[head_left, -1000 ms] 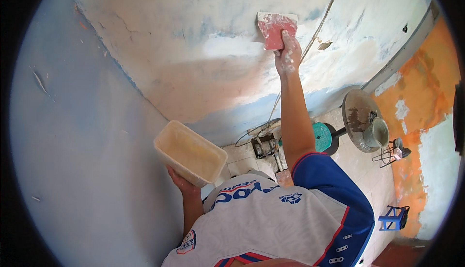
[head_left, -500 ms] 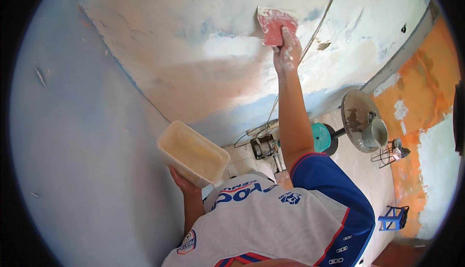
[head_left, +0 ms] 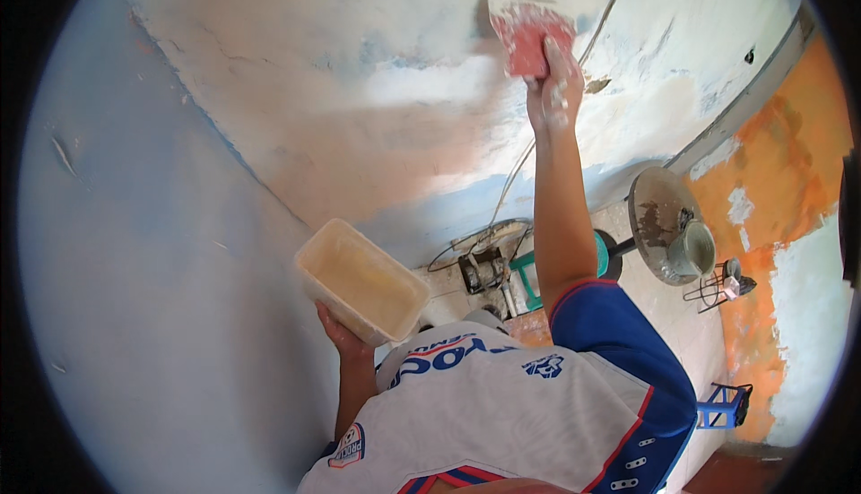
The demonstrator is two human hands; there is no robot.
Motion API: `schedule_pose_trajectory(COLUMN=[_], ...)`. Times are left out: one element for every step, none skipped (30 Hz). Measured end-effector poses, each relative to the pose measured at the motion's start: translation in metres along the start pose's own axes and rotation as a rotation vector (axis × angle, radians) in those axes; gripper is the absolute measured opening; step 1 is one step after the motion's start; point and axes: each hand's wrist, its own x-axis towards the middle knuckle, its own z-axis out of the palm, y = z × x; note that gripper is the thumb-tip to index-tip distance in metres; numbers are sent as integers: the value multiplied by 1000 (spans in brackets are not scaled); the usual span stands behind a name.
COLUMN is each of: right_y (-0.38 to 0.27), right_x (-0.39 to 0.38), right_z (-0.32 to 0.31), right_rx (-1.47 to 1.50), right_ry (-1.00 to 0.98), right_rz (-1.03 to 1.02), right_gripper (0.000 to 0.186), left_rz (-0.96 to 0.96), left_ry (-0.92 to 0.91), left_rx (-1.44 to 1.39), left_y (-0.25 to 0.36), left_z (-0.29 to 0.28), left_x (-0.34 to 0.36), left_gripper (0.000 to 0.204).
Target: The person applies patching compound to cracks and holes in a wall using a putty knife, frequently loading the tool from a plastic container.
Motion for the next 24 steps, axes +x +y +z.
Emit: schedule_pose_trajectory(right_y=[12, 32, 51, 72, 92, 106, 113, 108, 98, 84, 66, 48, 37, 14, -3, -18, -13, -7, -1, 18, 49, 59, 81, 93], right_x=[7, 12, 13, 1, -19, -46, -73, -98, -109, -101, -91, -79, -50, -31, -13, -3, 1, 5, 7, -1, -6, -25, -43, -65], right_z=[-6, -20, -36, -60, -81, -94, -99, -94, -87, -78, -66, -56, -47, -32, -6, 22, 26, 27, 23, 3, -29, -45, -83, -116], right_rx=[-22, -45, -68, -107, -142, -104, -65, -196, -334, -285, -234, -185, -142, -315, -198, -88, -71, -55, -38, -74, 16, -25, -52, -203], right_ry=[6, 8, 7, 16, 14, 36, 54, 157, 263, 182, 104, 32, -41, -70, -84, 28, 40, 52, 64, -9, 1, 45, 60, 14], right_rz=[45, 89, 129, 192, 256, 311, 365, 428, 487, 411, 345, 282, 209, 147, 97, 109, 138, 168, 199, 193, 207, 298, 435, 547], right_gripper=[30, 30, 30, 29, 29, 30, 30, 31, 31, 30, 29, 28, 21, 15, 14, 12, 12, 11, 10, 10, 9, 10, 15, 19], left_rz=[-5, -9, -13, -11, -1, 26, 57, 95, 92, 79, 67, 76, 79, 87, 93, 99, 113, 124, 136, 151, 153, 161, 165, 174], left_ry=[7, 11, 22, 31, 40, 31, 20, 17, 34, 50, 75, 91, 106, 125, 124, 116, 104, 111, 118, 125, 138, 159, 174, 199], left_rx=[8, 13, 15, 15, 10, 35, 58, 80, 54, 32, 13, 16, 20, 26, 25, 23, 20, 28, 36, 43, 51, 55, 56, 49], left_y=[-4, -9, -13, -17, -21, -25, -28, -31, -34, -37, -40, -45, -52, -57, -64, -71, -77, -84, -91, -97, -103, -109, -115, -122], left_z=[2, 4, 5, 7, 10, 15, 20, 25, 30, 34, 35, 37, 39, 42, 50, 59, 66, 72, 78, 83, 90, 94, 99, 97], left_x=[0, 1, 1, 2, 3, 3, 1, -1, -2, -2, -5, -5, -1, 0, 1, 4, 5, 5, 5, 4, 4, 2, 2, 0], left_gripper=[68, 68, 68, 68, 69, 68, 68, 68, 68, 68, 68, 68, 68, 68, 68, 68, 68, 68, 68, 68, 68, 68, 68, 68])
